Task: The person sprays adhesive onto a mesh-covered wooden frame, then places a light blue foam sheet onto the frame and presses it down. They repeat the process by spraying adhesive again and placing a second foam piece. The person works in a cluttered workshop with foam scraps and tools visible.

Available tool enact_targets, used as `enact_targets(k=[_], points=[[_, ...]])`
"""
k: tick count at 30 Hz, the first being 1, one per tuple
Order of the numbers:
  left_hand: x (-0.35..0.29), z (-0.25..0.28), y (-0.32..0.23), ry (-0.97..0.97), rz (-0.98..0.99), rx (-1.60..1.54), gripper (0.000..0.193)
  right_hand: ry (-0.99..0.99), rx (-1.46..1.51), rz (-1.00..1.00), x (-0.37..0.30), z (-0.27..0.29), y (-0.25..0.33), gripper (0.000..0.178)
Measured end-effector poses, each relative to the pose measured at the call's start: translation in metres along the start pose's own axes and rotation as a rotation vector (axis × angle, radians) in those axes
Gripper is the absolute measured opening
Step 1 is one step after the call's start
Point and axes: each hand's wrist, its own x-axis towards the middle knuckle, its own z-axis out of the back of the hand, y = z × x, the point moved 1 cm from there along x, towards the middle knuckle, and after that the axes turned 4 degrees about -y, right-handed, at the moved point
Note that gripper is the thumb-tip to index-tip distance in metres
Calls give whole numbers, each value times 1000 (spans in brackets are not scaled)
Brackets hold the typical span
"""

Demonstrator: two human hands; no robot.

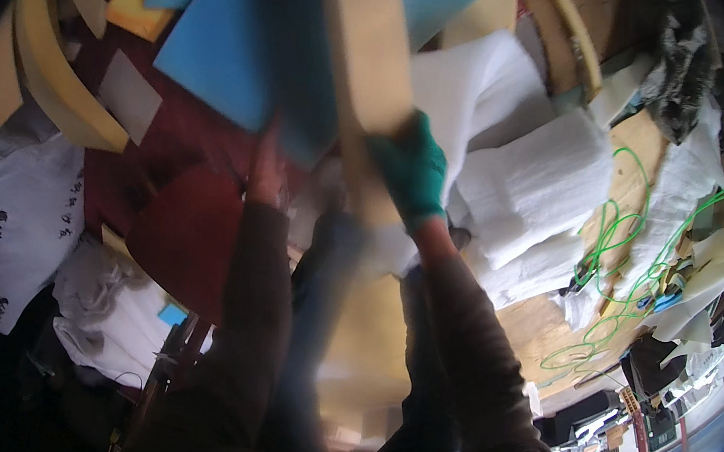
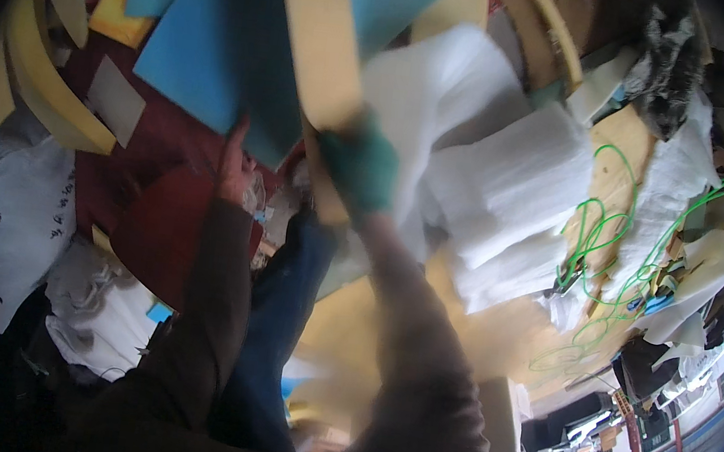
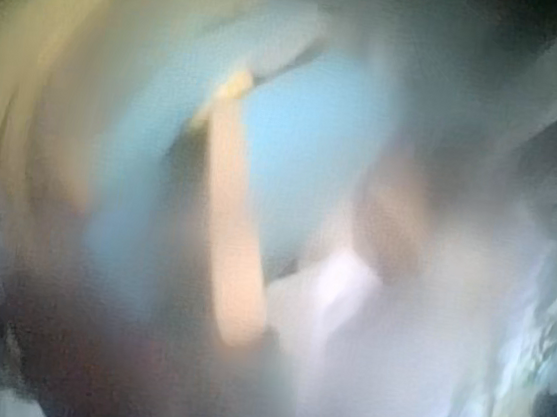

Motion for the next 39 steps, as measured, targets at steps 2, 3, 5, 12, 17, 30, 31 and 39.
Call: enact_targets(k=[2, 3, 5, 12, 17, 30, 31, 39], points=[[-48, 2, -23, 32, -46, 6, 53, 33, 90, -3, -23, 66, 16, 48], [-74, 1, -38, 29, -76, -48, 54, 44, 215, -54, -38, 102, 23, 46], [-129, -7, -77, 152, -193, -146, 55, 43, 551, -140, -68, 165, 34, 48], [-359, -81, -259, 245, -548, -303, 51, -231, 499, -87, -94, 355, 7, 70], [-602, -137, -339, 242, -921, -201, 52, -277, 343, 109, -185, 424, 15, 60], [-911, -87, -315, 439, -2344, -49, 81, -1079, 160, 708, -405, 468, 281, 108], [-929, -87, -326, 655, -2351, -177, 80, -1172, 142, 721, -419, 473, 294, 110], [-1020, -141, -368, 1031, -2427, -108, 75, -1509, 113, 615, -578, 499, 295, 116]])
